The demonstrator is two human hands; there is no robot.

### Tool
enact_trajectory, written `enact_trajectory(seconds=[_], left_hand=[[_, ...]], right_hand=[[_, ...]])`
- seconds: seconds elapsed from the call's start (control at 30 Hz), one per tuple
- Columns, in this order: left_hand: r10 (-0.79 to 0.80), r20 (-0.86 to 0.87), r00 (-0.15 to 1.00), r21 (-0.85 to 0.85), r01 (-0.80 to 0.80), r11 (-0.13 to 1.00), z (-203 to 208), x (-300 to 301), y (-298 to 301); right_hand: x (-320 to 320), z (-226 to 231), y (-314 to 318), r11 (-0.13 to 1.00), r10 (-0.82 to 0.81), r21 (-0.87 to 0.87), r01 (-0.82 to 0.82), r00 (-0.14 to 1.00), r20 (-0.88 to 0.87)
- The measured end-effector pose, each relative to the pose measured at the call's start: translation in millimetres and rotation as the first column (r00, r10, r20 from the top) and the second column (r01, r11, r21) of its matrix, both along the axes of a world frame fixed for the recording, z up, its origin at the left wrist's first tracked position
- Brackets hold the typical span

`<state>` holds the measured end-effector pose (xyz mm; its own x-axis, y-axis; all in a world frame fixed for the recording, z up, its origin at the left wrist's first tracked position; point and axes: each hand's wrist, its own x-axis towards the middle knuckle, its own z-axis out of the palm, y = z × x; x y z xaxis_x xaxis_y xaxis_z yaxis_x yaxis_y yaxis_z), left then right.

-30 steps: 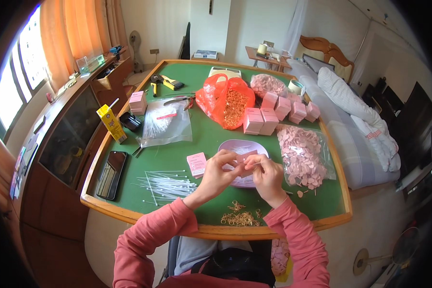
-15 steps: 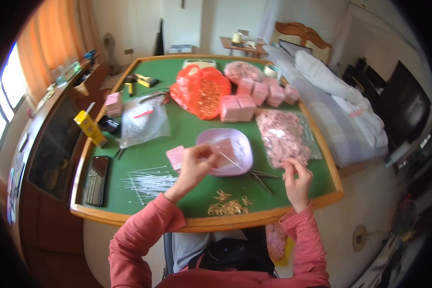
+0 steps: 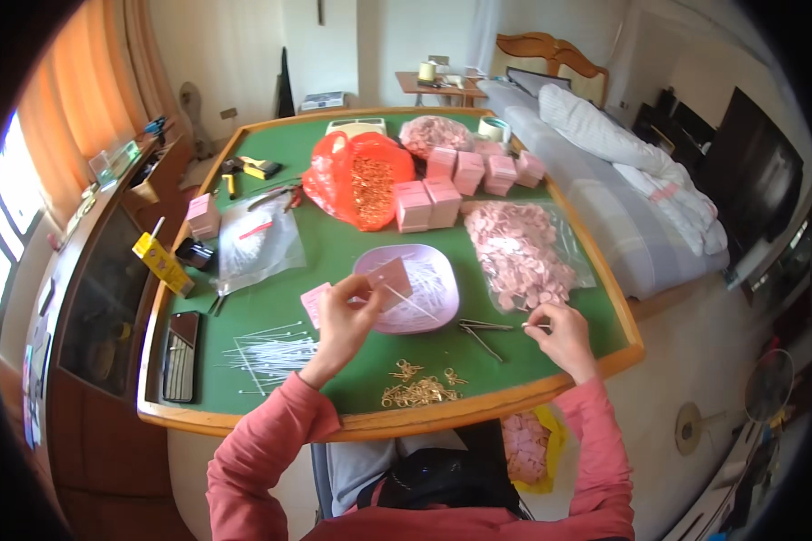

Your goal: The person attaches metal charms onto display cards using plastic fasteners and trims off the excess fasteners with clippers.

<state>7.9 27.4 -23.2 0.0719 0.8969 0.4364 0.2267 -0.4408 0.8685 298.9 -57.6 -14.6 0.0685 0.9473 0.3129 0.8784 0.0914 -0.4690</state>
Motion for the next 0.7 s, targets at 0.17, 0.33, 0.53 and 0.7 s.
enact_trajectory(seconds=[0.17, 0.33, 0.53, 0.7], left_hand=[[0.084, -0.046, 0.995, 0.084, -0.08, 0.993, -3, -2, 0], [0.025, -0.009, 1.0, 0.06, -0.024, 0.998, -3, -3, 2], [0.034, 0.013, 0.999, 0.039, -0.034, 0.999, 0, 0, -1], [0.045, -0.063, 0.997, 0.114, -0.037, 0.993, 2, -1, -3]], right_hand=[[-45, 11, -8, 0.982, 0.186, 0.094, -0.163, 0.77, -0.61], [-91, 5, -1, 0.921, 0.369, 0.184, -0.344, 0.615, -0.696], [-101, 9, 7, 0.919, 0.368, 0.167, -0.357, 0.623, -0.69], [-104, 7, 11, 0.916, 0.378, 0.175, -0.362, 0.626, -0.682]])
